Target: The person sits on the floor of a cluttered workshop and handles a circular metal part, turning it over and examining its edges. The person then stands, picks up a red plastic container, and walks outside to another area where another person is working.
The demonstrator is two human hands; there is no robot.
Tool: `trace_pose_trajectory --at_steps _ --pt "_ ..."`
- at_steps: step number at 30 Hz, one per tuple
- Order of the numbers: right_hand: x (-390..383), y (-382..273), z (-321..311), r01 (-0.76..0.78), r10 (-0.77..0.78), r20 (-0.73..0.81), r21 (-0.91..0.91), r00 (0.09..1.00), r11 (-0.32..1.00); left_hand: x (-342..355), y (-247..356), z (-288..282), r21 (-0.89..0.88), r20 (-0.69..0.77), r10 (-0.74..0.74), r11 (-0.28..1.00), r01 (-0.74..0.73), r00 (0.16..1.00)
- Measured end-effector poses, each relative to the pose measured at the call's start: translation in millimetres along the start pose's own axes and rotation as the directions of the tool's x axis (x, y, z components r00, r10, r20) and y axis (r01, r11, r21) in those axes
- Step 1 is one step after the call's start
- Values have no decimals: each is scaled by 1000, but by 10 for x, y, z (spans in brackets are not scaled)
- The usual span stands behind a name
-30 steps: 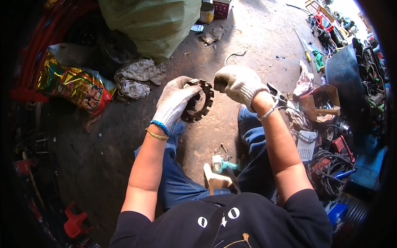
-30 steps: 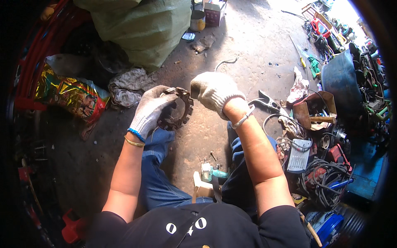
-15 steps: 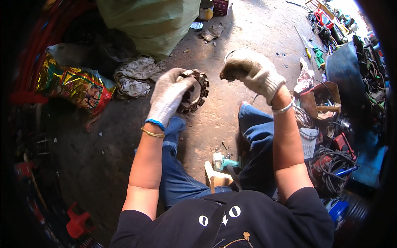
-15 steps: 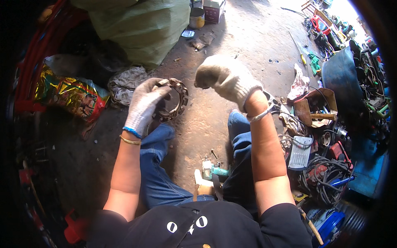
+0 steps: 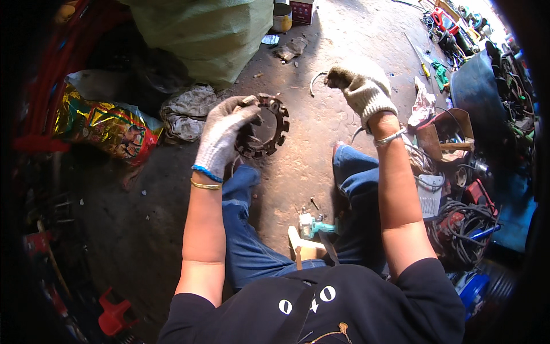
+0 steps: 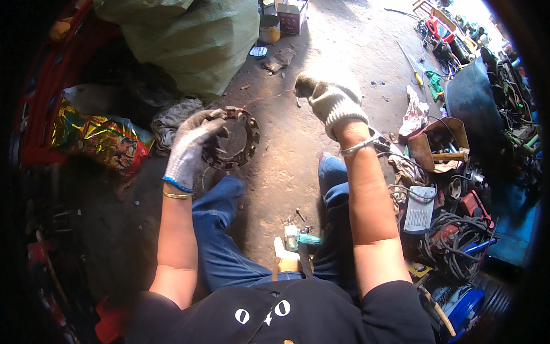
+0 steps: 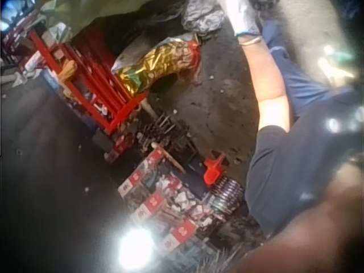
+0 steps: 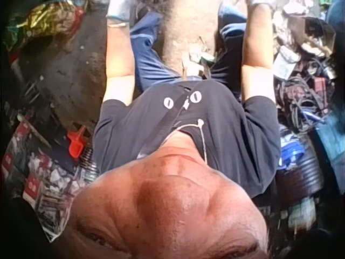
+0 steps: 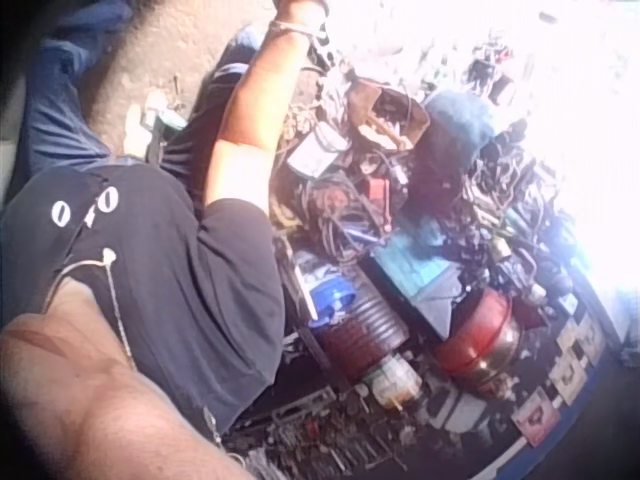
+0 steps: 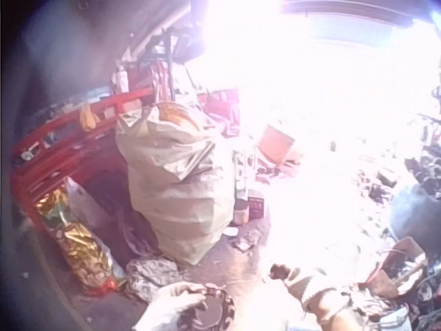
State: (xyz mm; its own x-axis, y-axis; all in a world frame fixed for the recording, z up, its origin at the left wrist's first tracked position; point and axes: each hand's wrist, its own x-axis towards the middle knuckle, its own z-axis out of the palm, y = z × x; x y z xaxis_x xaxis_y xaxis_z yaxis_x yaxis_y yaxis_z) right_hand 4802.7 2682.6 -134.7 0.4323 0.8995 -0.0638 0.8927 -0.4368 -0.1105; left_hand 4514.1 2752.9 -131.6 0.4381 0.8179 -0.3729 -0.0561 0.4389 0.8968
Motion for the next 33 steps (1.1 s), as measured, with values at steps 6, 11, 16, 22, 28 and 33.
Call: trace_pose_trajectory --at_steps 6,11,16,22,28,33 --pt "-190 -382 5 395 -304 -381 189 873 899 -15 -160 49 226 62 -43 974 28 997" --pt "-350 -646 41 284 -436 198 517 878 808 -18 -127 88 115 145 -59 992 42 988" --pt "-332 -659 128 308 -321 -18 347 947 886 -3 -78 69 218 100 -40 976 18 994" --pt "-220 -522 203 763 -582 -513 277 631 584 -87 -140 242 646 164 -58 761 -62 985" --pt "-114 -253 94 388 -369 -120 268 922 882 -93 -40 116 189 118 0 982 -22 993" --pt "-169 -224 77 593 -450 -398 642 799 486 -87 -99 228 472 50 -1 882 -22 999"
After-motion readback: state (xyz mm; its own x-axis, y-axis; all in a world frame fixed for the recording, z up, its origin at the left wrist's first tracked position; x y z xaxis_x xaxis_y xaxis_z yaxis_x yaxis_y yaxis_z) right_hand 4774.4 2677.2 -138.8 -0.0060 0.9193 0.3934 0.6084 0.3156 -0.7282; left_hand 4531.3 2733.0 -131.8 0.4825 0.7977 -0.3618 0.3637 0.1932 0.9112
